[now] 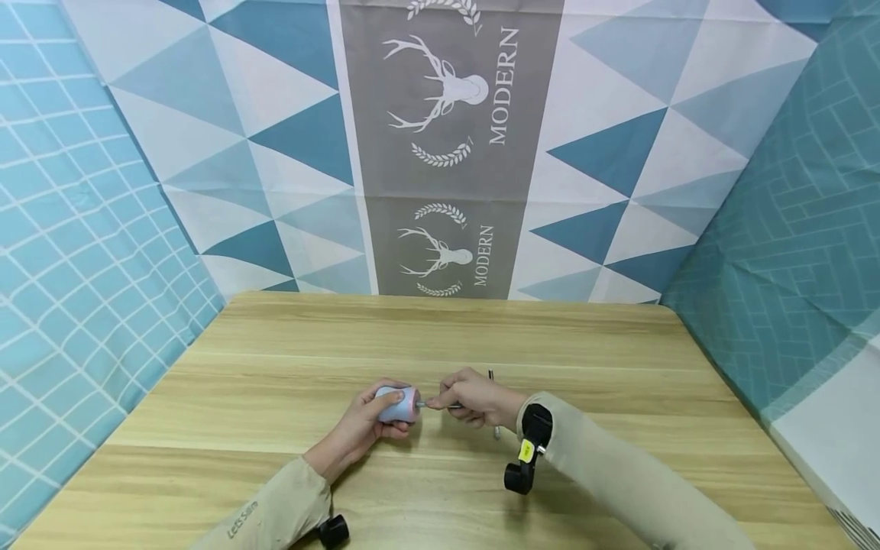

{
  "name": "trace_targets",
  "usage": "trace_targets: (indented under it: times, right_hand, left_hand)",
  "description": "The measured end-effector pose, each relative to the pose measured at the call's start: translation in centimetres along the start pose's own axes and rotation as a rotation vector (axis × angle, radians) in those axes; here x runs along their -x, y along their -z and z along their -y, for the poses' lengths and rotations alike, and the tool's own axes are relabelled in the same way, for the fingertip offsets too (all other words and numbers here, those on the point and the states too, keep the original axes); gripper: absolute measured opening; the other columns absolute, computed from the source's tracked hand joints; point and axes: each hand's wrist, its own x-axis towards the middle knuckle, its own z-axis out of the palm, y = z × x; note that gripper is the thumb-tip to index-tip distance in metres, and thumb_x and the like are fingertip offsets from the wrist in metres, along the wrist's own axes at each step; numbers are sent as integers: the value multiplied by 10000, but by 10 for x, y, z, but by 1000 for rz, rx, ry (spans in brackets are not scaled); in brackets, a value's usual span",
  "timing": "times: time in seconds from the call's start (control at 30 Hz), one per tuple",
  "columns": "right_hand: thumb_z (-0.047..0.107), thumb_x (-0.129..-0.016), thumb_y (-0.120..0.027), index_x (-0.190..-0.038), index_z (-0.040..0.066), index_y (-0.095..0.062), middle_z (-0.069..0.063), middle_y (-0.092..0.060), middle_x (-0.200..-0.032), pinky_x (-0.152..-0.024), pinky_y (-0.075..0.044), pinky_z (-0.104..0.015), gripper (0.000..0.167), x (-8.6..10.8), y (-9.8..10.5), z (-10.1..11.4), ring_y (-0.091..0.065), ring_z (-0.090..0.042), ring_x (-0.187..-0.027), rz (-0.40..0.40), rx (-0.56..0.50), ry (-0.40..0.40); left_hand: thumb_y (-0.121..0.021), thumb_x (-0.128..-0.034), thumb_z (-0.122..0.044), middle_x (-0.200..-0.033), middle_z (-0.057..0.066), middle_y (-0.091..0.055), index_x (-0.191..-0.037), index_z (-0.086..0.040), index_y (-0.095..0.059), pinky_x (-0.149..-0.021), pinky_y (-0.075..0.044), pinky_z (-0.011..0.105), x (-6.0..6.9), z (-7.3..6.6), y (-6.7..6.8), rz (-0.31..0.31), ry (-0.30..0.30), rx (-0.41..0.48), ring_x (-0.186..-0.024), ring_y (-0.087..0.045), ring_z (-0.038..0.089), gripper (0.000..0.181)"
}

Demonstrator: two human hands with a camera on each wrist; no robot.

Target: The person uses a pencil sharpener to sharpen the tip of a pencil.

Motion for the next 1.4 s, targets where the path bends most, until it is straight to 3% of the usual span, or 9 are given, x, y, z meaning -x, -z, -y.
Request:
trace_targets:
  times: [0.17,0.3,0.4,0.63,0.77,0.9,1.03,1.17,1.4]
  right_hand:
    - [161,-1001,-559,-730,142,-468,75,-248,-498,-365,-127,-181,287,-2,6,-4,-163,-47,-405,75,-88,-137]
    - [193,-982,-617,-735,110,-444,57,-270,-494,-377,-141,-207,312,1,5,-5,-167,-74,-415,37,68,15]
    - [200,-975,-647,-786,87,-538,68,-348,-513,-391,-207,-209,246,6,2,-3,-239,-58,-434,-6,365,253]
    - [107,-891,-737,-962,94,-624,66,-639,-762,-499,-476,-167,134,15,4,-5,-541,8,-594,-241,1375,960]
    - [109,-993,-547,-959,89,-586,37,-609,-775,-481,-485,-195,56,12,6,-10,-567,-79,-585,-389,1772,1182]
    - [68,-1086,-249,-932,105,-567,28,-563,-766,-442,-439,-200,355,7,5,-14,-492,-96,-532,-496,1971,1315]
    - [124,-1110,-228,-898,110,-587,36,-585,-739,-422,-410,-175,418,0,1,-15,-484,-66,-497,-504,1929,1401]
    - [155,-1075,-436,-819,112,-536,69,-512,-611,-397,-281,-112,278,-5,-5,-16,-380,-2,-442,-400,1656,1326]
    - [113,-931,-699,-686,136,-425,125,-313,-557,-444,-225,-140,368,1,-12,-11,-261,22,-482,-177,841,670]
  left_hand:
    - [-615,-963,-117,-941,164,-604,-1259,84,-552,-629,-628,328,-1,0,0,31,-8,-36,-624,-689,170,364]
    - [-615,-960,-132,-926,161,-609,-1228,35,-590,-625,-626,316,-2,-1,0,11,13,-19,-619,-685,155,317]
    - [-608,-965,-148,-938,162,-611,-1207,-21,-612,-632,-626,317,-2,-2,1,7,31,0,-619,-682,150,274]
    - [-591,-971,-165,-917,155,-612,-1187,-74,-624,-628,-626,315,-1,-1,1,-13,34,36,-603,-671,137,236]
    - [-580,-978,-164,-916,149,-617,-1183,-83,-619,-633,-626,313,-1,-1,2,-10,33,39,-605,-672,134,224]
    - [-576,-980,-173,-919,149,-615,-1188,-77,-612,-633,-625,307,-1,-1,1,-2,33,36,-606,-671,131,232]
    - [-576,-980,-179,-915,157,-612,-1195,-62,-605,-630,-624,306,-1,-1,2,-10,41,31,-600,-668,128,246]
    - [-581,-979,-175,-928,171,-598,-1174,-56,-612,-626,-624,305,-1,-1,2,-30,52,29,-596,-665,128,230]
    - [-623,-953,-155,-937,175,-604,-1136,-60,-639,-623,-624,309,-2,-1,0,-38,55,26,-596,-670,138,207]
